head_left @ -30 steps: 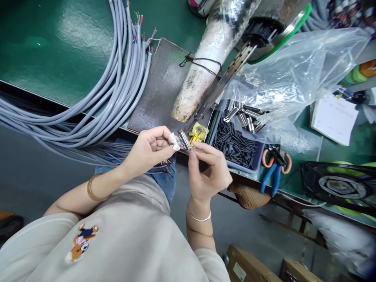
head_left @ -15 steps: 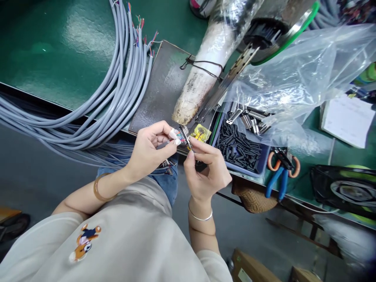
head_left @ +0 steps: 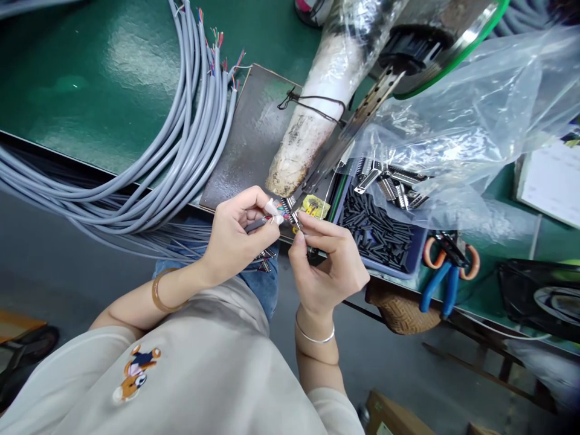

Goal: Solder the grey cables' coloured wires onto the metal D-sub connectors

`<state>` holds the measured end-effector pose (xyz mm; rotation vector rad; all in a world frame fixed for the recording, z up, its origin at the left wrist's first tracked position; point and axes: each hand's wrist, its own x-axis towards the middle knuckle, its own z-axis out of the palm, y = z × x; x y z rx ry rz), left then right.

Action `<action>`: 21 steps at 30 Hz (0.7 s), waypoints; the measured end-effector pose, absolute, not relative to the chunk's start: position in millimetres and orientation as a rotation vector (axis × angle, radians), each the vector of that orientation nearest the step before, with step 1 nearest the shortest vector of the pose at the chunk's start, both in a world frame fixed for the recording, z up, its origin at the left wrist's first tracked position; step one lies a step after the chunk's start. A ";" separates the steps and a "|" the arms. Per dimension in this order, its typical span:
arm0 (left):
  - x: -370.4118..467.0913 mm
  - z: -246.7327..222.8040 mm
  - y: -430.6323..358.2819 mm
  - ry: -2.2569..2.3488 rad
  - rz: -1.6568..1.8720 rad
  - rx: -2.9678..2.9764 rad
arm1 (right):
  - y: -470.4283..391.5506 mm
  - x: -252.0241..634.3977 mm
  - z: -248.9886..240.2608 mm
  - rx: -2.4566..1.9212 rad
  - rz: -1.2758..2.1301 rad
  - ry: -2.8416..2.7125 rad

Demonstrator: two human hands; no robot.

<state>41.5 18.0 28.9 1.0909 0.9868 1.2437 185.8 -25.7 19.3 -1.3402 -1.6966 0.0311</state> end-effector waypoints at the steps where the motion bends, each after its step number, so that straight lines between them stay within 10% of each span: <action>1: 41.6 29.2 18.1 0.992 1.242 1.097 | -25.1 185.7 20.1 -1.337 0.027 -1.694; 21: 41.2 33.3 19.2 1.024 1.166 1.066 | -21.5 186.5 24.4 -1.344 -0.013 -1.754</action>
